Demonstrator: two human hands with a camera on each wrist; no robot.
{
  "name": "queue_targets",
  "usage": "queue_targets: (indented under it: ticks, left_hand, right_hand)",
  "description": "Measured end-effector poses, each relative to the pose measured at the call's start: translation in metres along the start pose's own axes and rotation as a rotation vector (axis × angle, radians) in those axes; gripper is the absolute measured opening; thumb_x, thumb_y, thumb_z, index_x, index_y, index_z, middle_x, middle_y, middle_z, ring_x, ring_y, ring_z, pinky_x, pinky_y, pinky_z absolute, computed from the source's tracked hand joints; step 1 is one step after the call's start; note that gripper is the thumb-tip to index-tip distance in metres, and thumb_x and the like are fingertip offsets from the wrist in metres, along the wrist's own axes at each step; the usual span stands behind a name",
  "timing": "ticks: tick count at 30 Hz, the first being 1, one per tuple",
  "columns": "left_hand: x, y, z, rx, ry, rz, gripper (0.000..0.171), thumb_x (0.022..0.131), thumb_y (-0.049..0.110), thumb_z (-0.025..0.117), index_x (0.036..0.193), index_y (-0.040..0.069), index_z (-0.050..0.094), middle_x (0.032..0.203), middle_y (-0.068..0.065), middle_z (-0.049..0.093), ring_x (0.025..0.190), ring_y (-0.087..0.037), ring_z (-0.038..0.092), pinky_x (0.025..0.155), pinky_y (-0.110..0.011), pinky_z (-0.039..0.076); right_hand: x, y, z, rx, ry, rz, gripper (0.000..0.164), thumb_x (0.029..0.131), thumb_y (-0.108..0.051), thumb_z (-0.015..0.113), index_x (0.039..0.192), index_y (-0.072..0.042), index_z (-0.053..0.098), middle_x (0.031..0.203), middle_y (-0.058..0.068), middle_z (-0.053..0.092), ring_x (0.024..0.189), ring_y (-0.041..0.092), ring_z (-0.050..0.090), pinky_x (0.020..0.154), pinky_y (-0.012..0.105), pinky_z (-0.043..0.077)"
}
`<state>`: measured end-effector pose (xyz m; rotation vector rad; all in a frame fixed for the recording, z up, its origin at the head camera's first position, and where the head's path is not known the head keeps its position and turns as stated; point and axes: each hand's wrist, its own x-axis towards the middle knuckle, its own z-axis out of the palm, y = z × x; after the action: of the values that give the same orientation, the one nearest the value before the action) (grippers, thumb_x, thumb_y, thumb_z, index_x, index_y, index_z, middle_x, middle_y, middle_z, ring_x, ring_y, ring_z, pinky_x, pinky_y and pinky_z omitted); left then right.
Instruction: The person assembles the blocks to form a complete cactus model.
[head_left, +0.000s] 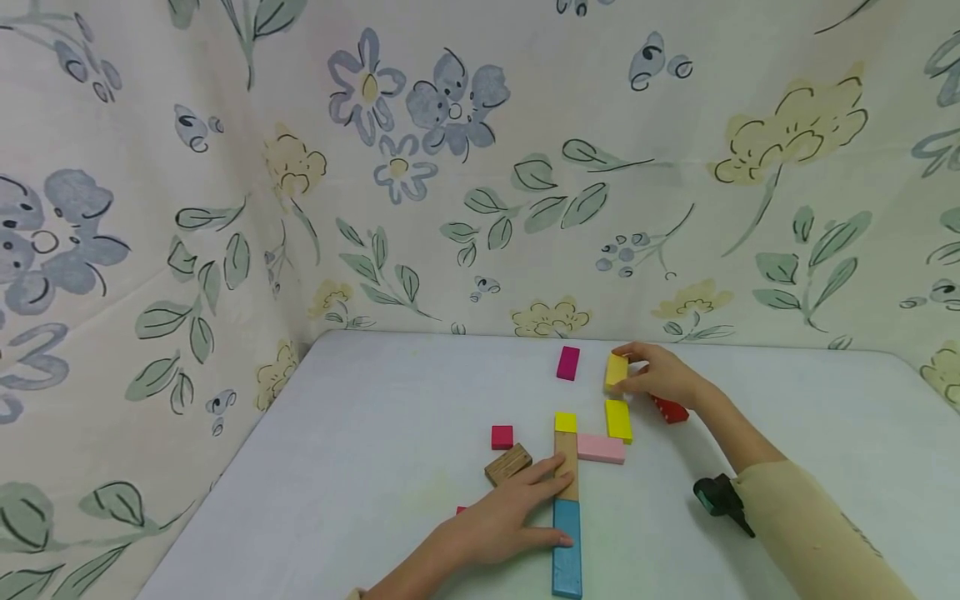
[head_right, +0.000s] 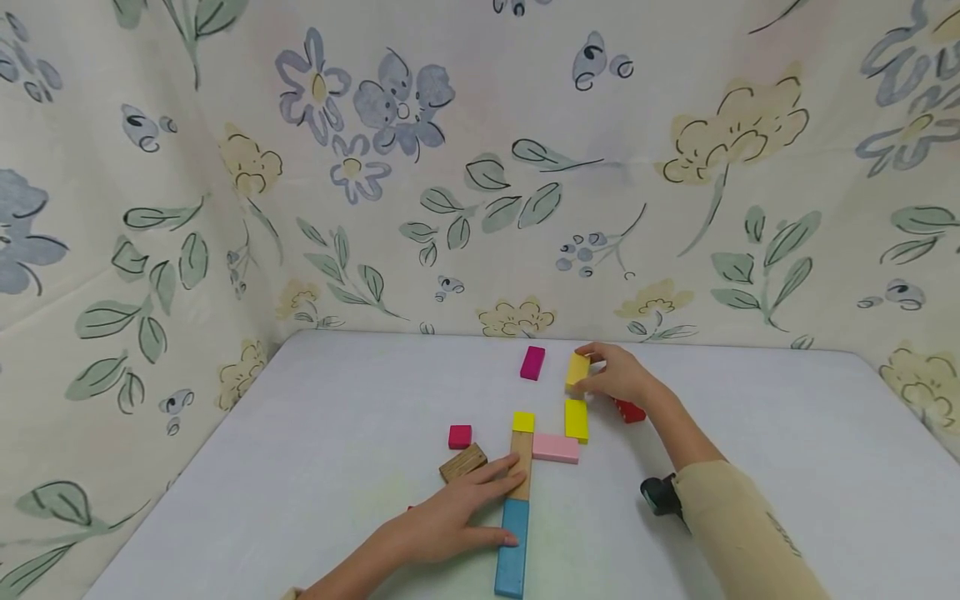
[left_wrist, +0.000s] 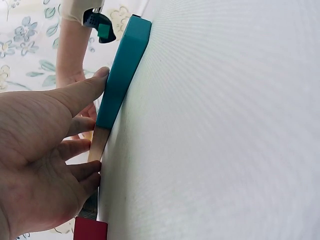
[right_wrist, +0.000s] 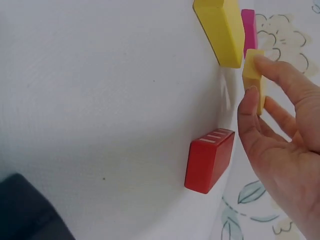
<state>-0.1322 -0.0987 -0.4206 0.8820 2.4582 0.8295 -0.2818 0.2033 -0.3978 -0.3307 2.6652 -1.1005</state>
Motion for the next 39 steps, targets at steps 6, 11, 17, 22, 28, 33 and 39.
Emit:
queue_targets:
  ticks: [6,11,17,22,28,33,39]
  left_hand:
    - [-0.001,0.0,0.001,0.007,0.012,0.012,0.074,0.1,0.046,0.071,0.163,0.019,0.043,0.175,0.005,0.025,0.159,-0.017,0.028,0.121,-0.035,0.04]
    - [0.001,-0.006,0.003,0.007,0.016,0.042,0.074,0.101,0.05,0.068,0.164,0.02,0.041,0.175,0.005,0.024,0.159,-0.017,0.028,0.121,-0.037,0.041]
    - [0.002,-0.01,0.004,0.01,0.013,0.062,0.074,0.102,0.052,0.065,0.165,0.02,0.04,0.175,0.006,0.023,0.159,-0.017,0.028,0.121,-0.037,0.04]
    - [-0.001,0.001,0.0,0.022,0.008,0.019,0.075,0.101,0.046,0.07,0.164,0.019,0.041,0.175,0.004,0.025,0.159,-0.017,0.028,0.122,-0.036,0.039]
    - [-0.001,0.001,0.0,0.024,0.01,0.018,0.075,0.1,0.046,0.071,0.164,0.018,0.041,0.175,0.004,0.025,0.159,-0.017,0.027,0.122,-0.036,0.039]
    - [-0.001,-0.001,0.0,0.021,0.009,0.03,0.075,0.101,0.047,0.069,0.164,0.019,0.041,0.175,0.004,0.024,0.16,-0.018,0.027,0.122,-0.036,0.039]
    - [0.0,-0.005,0.0,0.029,0.004,0.052,0.074,0.103,0.05,0.065,0.165,0.019,0.039,0.176,0.004,0.023,0.16,-0.018,0.027,0.122,-0.038,0.039]
  right_hand:
    - [0.001,0.004,0.002,-0.03,0.018,0.027,0.069,0.093,-0.023,0.08,0.149,0.005,0.05,0.148,0.035,0.051,0.122,0.049,0.058,0.1,0.057,0.057]
    - [0.003,0.007,0.005,-0.049,0.068,0.033,0.066,0.094,-0.026,0.08,0.147,0.004,0.053,0.145,0.033,0.055,0.115,0.044,0.062,0.095,0.05,0.06]
    - [0.004,0.01,0.007,-0.044,0.13,0.04,0.06,0.095,-0.025,0.079,0.143,0.005,0.057,0.139,0.031,0.059,0.11,0.042,0.063,0.089,0.044,0.061]
    - [0.005,0.01,0.008,-0.043,0.123,0.054,0.057,0.096,-0.024,0.078,0.141,0.005,0.059,0.138,0.031,0.059,0.107,0.04,0.064,0.085,0.039,0.061]
    - [0.005,0.01,0.01,-0.067,0.117,0.059,0.056,0.095,-0.025,0.08,0.139,0.005,0.062,0.137,0.031,0.059,0.103,0.038,0.063,0.08,0.036,0.06]
    - [0.005,0.012,0.011,-0.062,0.112,0.058,0.057,0.095,-0.027,0.081,0.139,0.003,0.062,0.138,0.03,0.06,0.104,0.039,0.064,0.08,0.035,0.059]
    - [0.004,0.013,0.011,-0.053,0.105,0.063,0.058,0.094,-0.029,0.081,0.14,0.001,0.063,0.138,0.029,0.06,0.106,0.039,0.063,0.081,0.035,0.059]
